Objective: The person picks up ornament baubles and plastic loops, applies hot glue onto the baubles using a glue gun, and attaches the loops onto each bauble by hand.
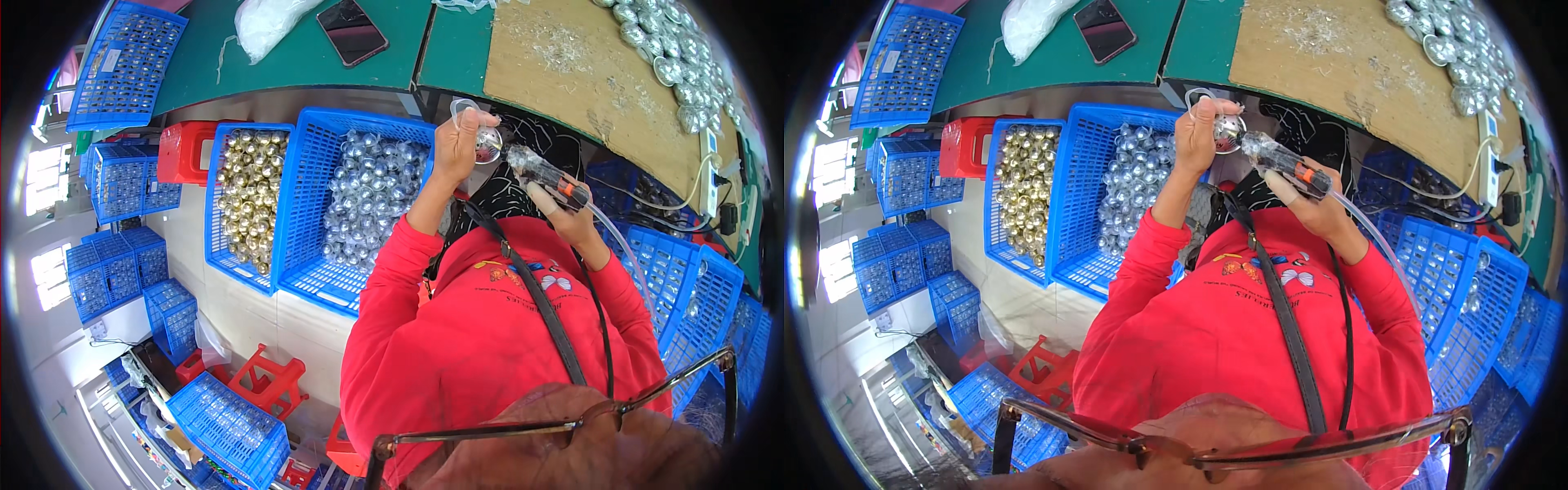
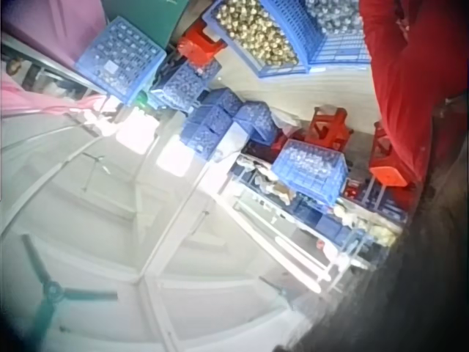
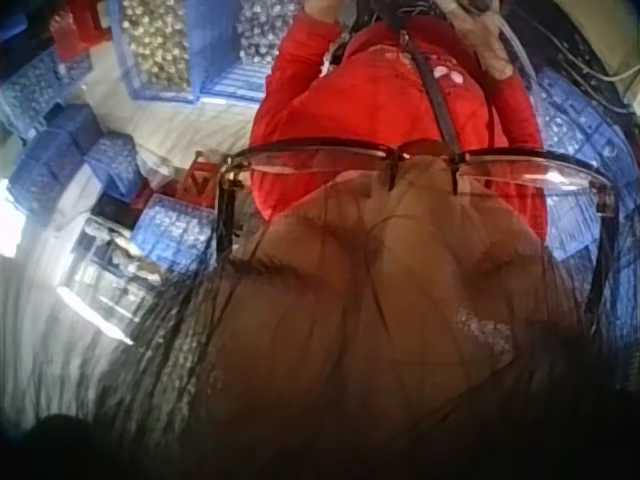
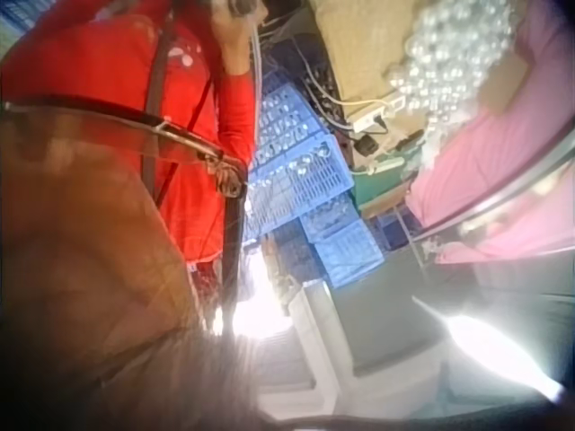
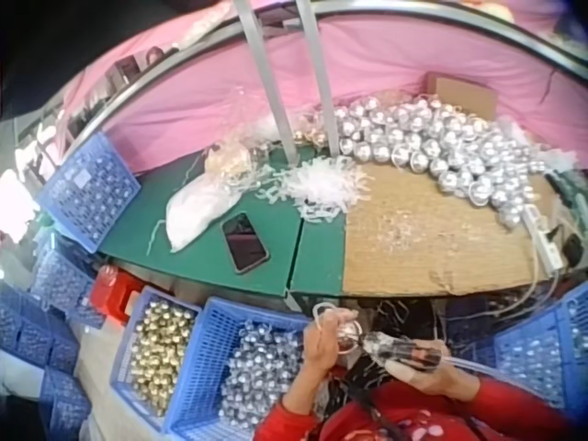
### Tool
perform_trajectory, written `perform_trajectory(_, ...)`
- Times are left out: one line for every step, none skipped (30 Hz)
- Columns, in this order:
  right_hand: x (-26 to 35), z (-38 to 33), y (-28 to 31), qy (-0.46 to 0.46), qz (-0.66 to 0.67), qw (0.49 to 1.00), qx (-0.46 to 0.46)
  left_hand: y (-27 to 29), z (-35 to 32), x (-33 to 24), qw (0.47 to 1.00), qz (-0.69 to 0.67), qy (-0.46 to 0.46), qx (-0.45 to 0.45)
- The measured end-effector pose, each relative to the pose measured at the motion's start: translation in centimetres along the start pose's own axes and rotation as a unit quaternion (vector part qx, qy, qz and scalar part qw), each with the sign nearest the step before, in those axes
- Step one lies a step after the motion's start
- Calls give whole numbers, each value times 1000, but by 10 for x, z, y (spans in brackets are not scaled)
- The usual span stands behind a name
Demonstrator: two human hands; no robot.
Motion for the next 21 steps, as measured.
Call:
perform_trajectory(1,-2,2,-17,-29,999,23,1,0,0,1000,0,0,0)
perform_trajectory(2,-4,2,-33,-59,997,45,1,-1,1,1000,-10,3,0)
perform_trajectory(6,-4,2,-34,-59,997,45,1,-1,1,1000,-19,6,1)
perform_trajectory(12,-3,1,-26,-48,998,37,2,-2,0,1000,-19,6,0)
perform_trajectory(15,-3,1,-19,-36,999,29,3,-2,0,1000,-11,10,6)
perform_trajectory(10,-3,2,-36,-27,999,25,3,-3,-1,1000,-3,13,14)
perform_trajectory(6,-2,1,-36,-27,999,24,2,-3,0,1000,-3,12,15)
perform_trajectory(3,-1,0,-7,-38,999,22,2,-4,1,1000,-10,-1,12)
perform_trajectory(1,0,-1,21,-49,998,21,2,-4,0,1000,-17,-13,9)
perform_trajectory(-2,0,-3,21,-49,998,20,2,-4,0,1000,-17,-13,10)
perform_trajectory(-5,0,-5,9,-30,999,10,2,-4,-2,1000,-9,-15,13)
perform_trajectory(-6,0,-7,-2,-11,1000,1,2,-5,-3,1000,0,-17,15)
perform_trajectory(-6,0,-7,-2,-10,1000,2,3,-5,-3,1000,0,-17,14)
perform_trajectory(-6,0,-7,8,-24,1000,7,4,-5,-1,1000,-7,-10,17)
perform_trajectory(-5,0,-6,19,-39,999,11,4,-5,-1,1000,-15,-4,20)
perform_trajectory(-4,-1,-6,19,-39,999,11,4,-6,-1,1000,-16,-5,20)
perform_trajectory(-5,-3,-5,-4,-36,999,14,3,-7,-2,1000,-16,0,20)
perform_trajectory(-7,-4,-4,-28,-32,999,18,3,-7,-2,1000,-17,4,19)
perform_trajectory(-7,-4,-3,-27,-32,999,17,3,-8,-1,1000,-17,4,19)
perform_trajectory(-7,-5,-2,-30,-35,999,20,3,-9,0,1000,-19,5,17)
perform_trajectory(-7,-6,-2,-33,-37,999,23,3,-9,1,1000,-21,6,15)
Point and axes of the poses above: each hand's wrist, its own z-axis towards the middle knuckle, its own y-axis out of the back of the hand, x = y × z, the point moved 3 cm from there along z, towards the middle knuckle, and after that the axes turned 2 degrees about z, right-handed, at the moved point
